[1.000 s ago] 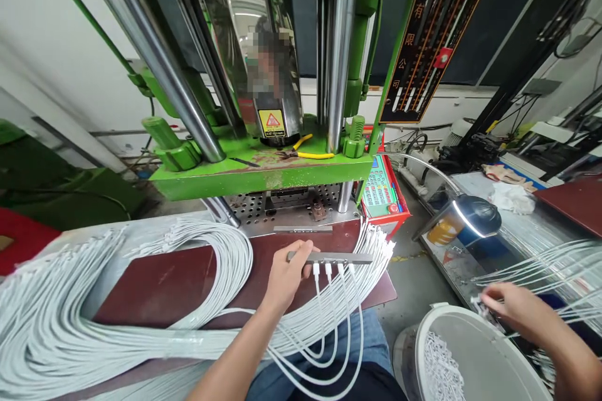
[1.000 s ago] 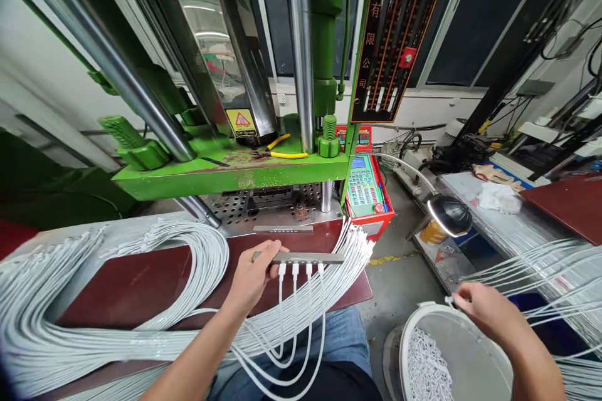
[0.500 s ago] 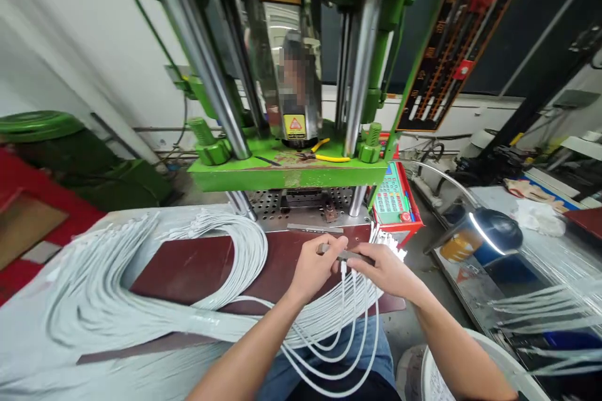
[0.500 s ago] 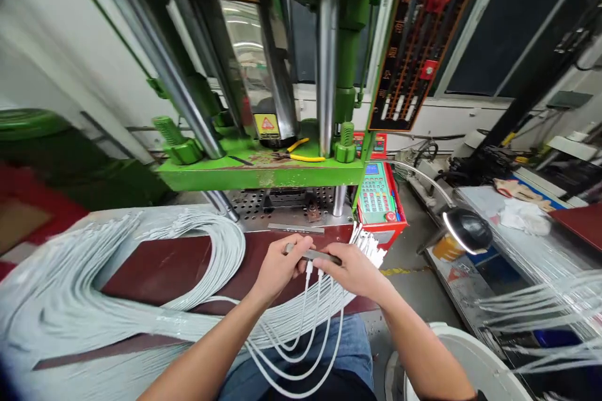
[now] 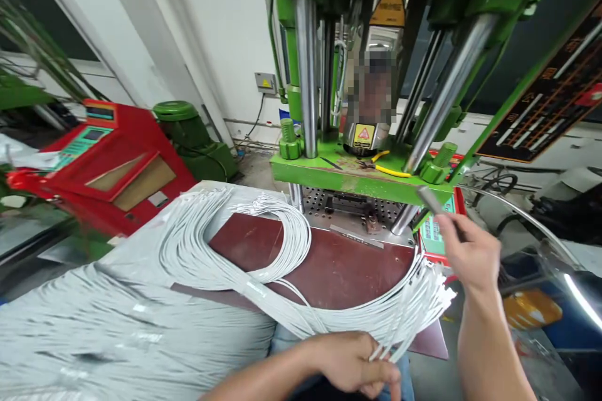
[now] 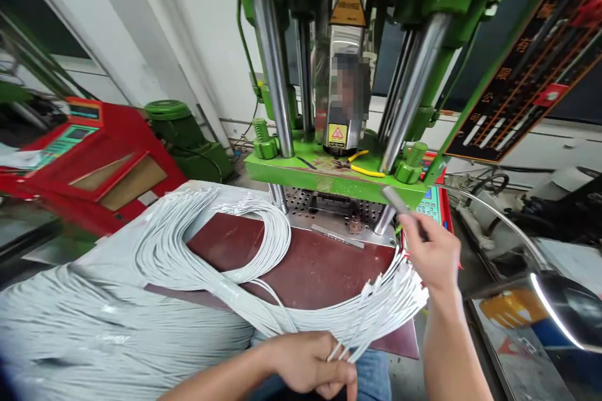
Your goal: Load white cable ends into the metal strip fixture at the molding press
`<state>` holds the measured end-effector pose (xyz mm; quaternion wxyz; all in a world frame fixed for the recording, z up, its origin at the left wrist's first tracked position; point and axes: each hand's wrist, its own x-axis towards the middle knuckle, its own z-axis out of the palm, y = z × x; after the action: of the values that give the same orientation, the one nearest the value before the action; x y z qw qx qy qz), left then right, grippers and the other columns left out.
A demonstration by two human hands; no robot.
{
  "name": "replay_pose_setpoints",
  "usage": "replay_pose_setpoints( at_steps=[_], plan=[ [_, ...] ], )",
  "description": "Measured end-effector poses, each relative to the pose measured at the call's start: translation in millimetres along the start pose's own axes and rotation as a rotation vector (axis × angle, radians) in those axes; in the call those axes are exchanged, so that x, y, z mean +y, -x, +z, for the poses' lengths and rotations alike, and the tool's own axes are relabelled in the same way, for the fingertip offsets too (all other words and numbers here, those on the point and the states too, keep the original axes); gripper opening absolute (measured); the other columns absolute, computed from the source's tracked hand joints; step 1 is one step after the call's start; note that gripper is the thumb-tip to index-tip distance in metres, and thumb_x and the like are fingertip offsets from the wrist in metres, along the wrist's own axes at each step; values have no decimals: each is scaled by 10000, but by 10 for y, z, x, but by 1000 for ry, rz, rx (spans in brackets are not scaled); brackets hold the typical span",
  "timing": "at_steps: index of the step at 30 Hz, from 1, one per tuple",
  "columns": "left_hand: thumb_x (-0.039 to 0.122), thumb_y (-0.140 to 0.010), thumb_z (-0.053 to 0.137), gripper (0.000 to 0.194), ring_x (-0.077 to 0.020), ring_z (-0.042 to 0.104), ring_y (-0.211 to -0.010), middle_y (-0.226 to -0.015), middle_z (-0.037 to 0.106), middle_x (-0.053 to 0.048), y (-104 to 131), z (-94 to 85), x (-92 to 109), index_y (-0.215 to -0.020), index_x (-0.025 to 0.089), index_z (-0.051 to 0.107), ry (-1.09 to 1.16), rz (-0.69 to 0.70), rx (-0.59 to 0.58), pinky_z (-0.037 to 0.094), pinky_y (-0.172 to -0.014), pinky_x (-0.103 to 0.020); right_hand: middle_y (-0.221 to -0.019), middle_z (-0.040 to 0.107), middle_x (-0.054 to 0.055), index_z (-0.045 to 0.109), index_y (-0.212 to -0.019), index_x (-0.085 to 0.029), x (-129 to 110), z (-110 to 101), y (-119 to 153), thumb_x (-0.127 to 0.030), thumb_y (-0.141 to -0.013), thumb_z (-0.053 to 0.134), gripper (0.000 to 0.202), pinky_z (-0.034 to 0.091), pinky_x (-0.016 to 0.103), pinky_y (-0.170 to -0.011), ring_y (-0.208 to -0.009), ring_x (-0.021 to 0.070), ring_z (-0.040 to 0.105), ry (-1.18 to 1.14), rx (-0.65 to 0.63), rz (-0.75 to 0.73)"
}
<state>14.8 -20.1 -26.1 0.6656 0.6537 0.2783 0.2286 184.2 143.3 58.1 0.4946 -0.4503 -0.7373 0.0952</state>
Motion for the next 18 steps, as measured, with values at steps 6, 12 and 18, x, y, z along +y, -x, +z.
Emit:
replay_pose_setpoints(
  at_steps=[6, 12, 18],
  plan=[
    [483, -929, 268, 472, -127, 523, -575, -605, 549, -13, 538, -203, 316, -889, 155, 605, -242, 223, 829, 434, -626, -236, -592, 559, -1, 657, -831, -156, 176, -176, 107, -437, -808, 594, 289, 411, 208, -469, -479, 108, 493, -151, -26, 84],
    [581, -866, 278, 566, -218, 592, -628, -554, 595, -60, 1066, -1421, 463, -673, 162, 607, -521, -87, 1830, 420, -638, -303, -849, 696, 45, 659, -883, -196, 69, 258, 576, -477, -851, 519, 316, 501, 243, -671, -769, 198, 649, -34, -621, -85],
    [580, -754, 525, 439, -220, 583, -583, -505, 592, -33, 1566, -1553, 140, -552, 194, 583, -551, -241, 1866, 410, -630, -300, -764, 690, 37, 583, -945, -251, 334, 852, 897, -574, -834, 478, 358, 495, 337, -590, -691, 263, 666, 191, -830, -135]
  ],
)
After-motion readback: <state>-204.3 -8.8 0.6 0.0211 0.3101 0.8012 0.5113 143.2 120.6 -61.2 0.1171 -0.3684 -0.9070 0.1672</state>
